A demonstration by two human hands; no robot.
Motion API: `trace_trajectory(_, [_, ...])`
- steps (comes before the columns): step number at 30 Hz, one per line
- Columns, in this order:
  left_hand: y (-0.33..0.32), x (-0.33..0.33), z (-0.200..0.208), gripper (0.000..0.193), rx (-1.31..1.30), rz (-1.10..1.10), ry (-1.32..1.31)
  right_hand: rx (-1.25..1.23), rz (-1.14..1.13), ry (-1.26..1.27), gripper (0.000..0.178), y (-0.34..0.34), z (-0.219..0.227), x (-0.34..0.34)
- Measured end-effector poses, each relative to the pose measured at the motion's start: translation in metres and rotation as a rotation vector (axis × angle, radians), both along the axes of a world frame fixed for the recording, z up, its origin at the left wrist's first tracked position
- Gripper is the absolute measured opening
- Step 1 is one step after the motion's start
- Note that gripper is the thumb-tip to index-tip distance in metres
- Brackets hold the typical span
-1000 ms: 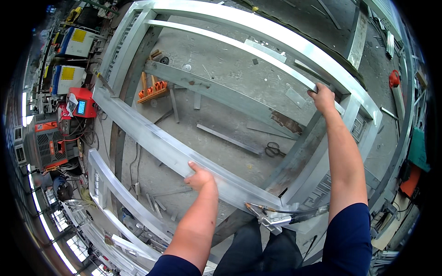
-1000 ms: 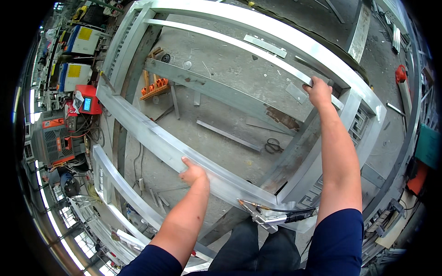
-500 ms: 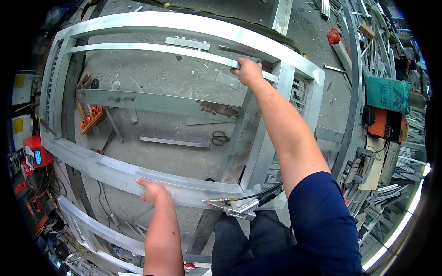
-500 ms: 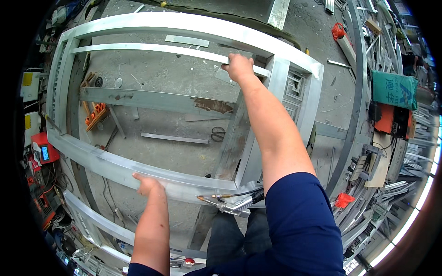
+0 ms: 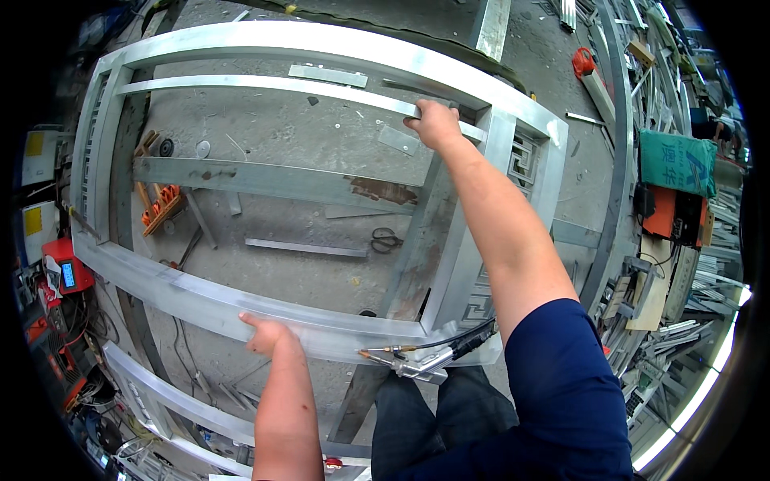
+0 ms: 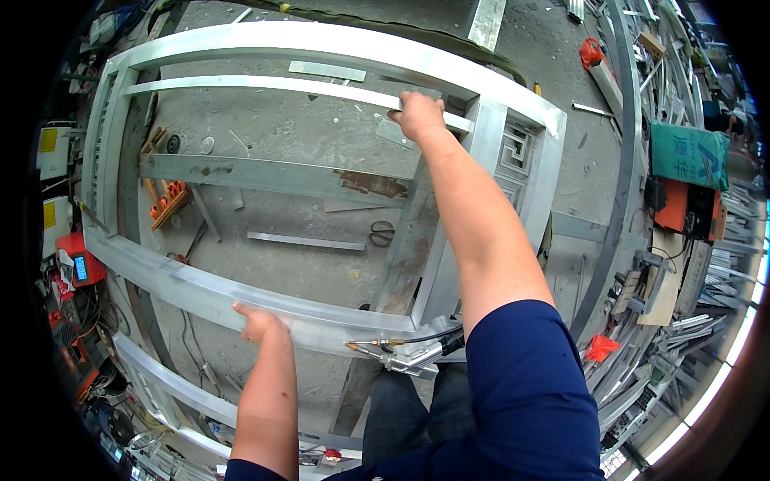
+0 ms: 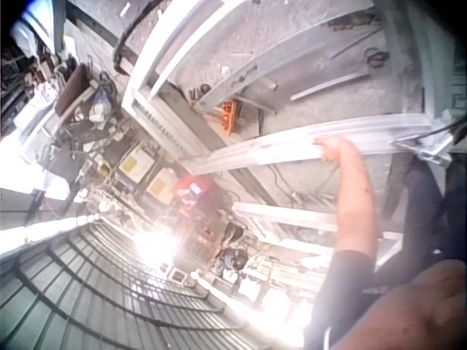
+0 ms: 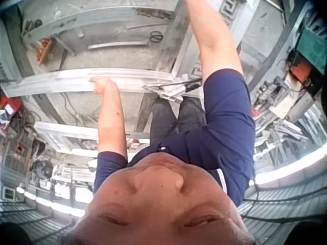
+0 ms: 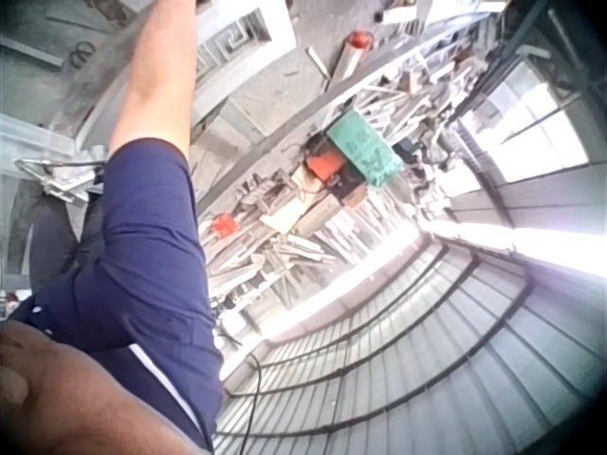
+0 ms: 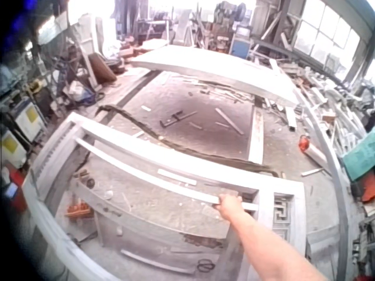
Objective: The person gathers small metal pieces from the floor and places them into a large sack. Then the person picks up a long metal bar, measures it with a tape measure, and fits it into a larger metal frame structure on the floor.
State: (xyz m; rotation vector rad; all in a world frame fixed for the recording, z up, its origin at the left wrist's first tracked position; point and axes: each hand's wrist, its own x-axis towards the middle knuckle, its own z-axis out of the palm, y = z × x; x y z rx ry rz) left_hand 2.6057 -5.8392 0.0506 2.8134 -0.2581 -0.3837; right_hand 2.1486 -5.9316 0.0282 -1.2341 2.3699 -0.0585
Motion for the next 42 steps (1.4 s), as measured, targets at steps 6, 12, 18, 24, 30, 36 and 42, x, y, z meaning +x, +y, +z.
trace_trajectory(6, [-0.001,0.003,0.002,0.092,0.042,-0.024,0.001,0.014,0.015,0.051,0.035,-0.002,-0.007,-0.001])
trace_trajectory(12, [0.006,0.017,-0.018,0.089,0.07,-0.065,-0.112,-0.046,0.032,0.057,0.036,-0.001,-0.012,0.0])
trace_trajectory(18, [0.001,0.01,-0.009,0.089,0.118,-0.059,-0.08,-0.065,0.011,0.027,0.033,0.002,-0.011,-0.003])
trace_trajectory(24, [-0.004,-0.001,0.011,0.088,0.126,-0.038,-0.01,-0.096,-0.007,0.026,0.033,0.005,0.009,0.004])
trace_trajectory(30, [0.002,0.008,0.005,0.089,0.122,-0.048,-0.037,-0.11,0.035,0.071,0.035,0.019,0.079,0.03])
trace_trajectory(36, [0.0,0.011,0.009,0.092,0.098,-0.046,-0.012,0.015,0.008,-0.105,0.039,0.129,0.133,0.05])
trace_trajectory(42, [-0.002,0.009,0.017,0.088,0.073,-0.08,0.035,0.109,-0.142,-0.322,0.036,0.354,0.174,0.079])
